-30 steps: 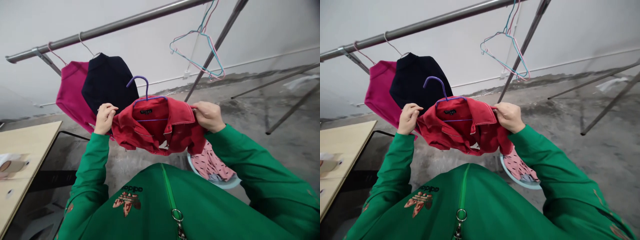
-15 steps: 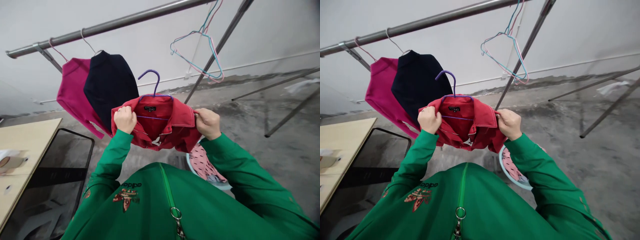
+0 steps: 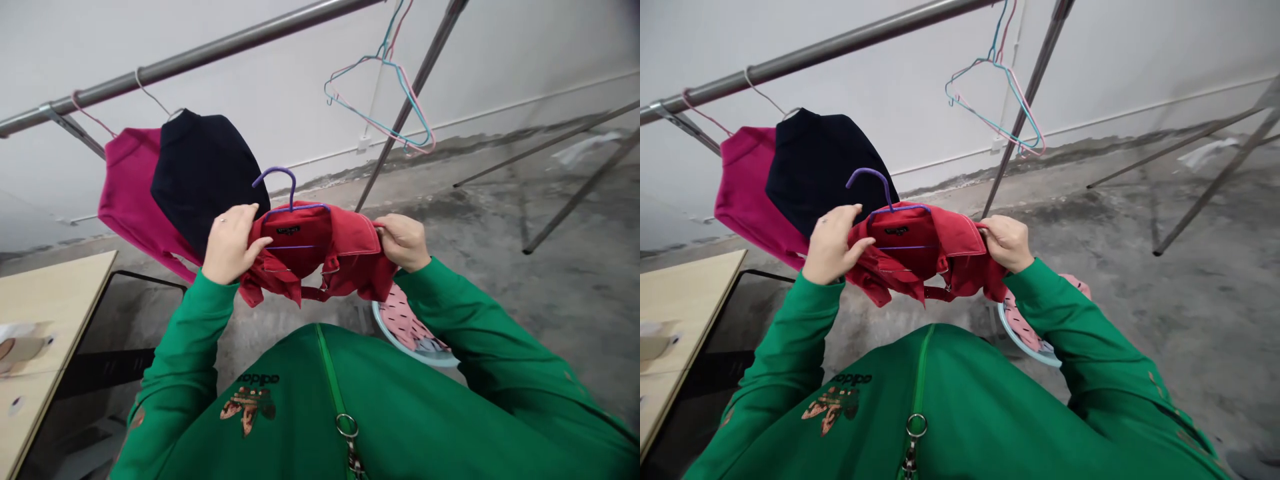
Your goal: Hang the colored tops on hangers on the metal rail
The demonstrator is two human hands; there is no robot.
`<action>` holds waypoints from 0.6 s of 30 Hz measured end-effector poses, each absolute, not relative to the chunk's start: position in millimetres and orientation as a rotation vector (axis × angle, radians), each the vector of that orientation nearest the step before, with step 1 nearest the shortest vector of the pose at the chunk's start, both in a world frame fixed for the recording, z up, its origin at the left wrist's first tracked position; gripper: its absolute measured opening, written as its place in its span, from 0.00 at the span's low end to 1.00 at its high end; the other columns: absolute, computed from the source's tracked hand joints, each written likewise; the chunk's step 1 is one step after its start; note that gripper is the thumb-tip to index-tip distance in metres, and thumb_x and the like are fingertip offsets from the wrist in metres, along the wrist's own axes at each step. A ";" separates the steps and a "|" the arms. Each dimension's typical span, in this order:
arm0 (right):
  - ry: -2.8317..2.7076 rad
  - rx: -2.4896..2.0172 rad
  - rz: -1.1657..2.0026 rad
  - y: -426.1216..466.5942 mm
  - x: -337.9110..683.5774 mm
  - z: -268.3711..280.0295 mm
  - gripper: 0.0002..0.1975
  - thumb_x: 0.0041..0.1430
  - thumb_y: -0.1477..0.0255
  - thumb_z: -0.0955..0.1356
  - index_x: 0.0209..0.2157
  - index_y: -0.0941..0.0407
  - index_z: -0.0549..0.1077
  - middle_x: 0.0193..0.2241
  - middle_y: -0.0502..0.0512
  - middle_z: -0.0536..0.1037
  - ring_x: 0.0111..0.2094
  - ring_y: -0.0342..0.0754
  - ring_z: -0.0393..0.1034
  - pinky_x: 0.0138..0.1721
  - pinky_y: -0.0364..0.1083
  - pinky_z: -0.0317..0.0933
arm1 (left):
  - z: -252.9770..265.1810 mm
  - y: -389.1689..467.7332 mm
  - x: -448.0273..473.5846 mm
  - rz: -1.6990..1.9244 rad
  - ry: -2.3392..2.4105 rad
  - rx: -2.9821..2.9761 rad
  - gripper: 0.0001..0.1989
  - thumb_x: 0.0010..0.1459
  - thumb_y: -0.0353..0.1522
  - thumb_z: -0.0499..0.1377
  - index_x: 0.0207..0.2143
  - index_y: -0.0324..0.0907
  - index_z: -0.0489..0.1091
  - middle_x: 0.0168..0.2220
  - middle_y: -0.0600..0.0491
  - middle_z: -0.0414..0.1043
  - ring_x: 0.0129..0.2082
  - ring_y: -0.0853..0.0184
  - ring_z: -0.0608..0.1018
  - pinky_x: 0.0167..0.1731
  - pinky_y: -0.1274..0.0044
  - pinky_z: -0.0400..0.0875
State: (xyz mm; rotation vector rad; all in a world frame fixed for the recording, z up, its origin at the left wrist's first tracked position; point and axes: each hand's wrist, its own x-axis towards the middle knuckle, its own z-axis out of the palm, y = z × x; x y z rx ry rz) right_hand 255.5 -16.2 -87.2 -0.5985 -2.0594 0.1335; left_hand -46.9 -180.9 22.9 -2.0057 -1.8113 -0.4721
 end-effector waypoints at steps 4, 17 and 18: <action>-2.044 -0.555 0.160 -15.9 252.9 -86.0 0.11 0.58 0.72 0.60 0.32 0.54 0.73 0.25 0.55 0.77 0.28 0.49 0.72 0.32 0.48 0.65 | 7.9 -159.5 -47.5 -0.333 -1.910 -2.053 0.18 0.65 0.38 0.44 0.42 0.38 0.69 0.34 0.44 0.75 0.33 0.59 0.76 0.36 0.70 0.66; -2.259 -0.534 0.612 0.1 259.5 -66.5 0.16 0.61 0.61 0.61 0.34 0.55 0.75 0.31 0.57 0.78 0.35 0.49 0.71 0.39 0.47 0.64 | 12.5 -148.1 -33.0 -0.445 -1.753 -1.830 0.20 0.66 0.39 0.43 0.36 0.39 0.70 0.27 0.48 0.73 0.26 0.63 0.73 0.29 0.73 0.58; -2.257 -0.520 0.655 -0.3 258.8 -56.9 0.18 0.61 0.58 0.61 0.35 0.55 0.75 0.33 0.57 0.78 0.37 0.49 0.71 0.41 0.48 0.63 | 11.7 -147.6 -32.5 -0.444 -1.742 -1.805 0.20 0.66 0.39 0.43 0.36 0.39 0.70 0.26 0.48 0.72 0.26 0.64 0.73 0.29 0.73 0.57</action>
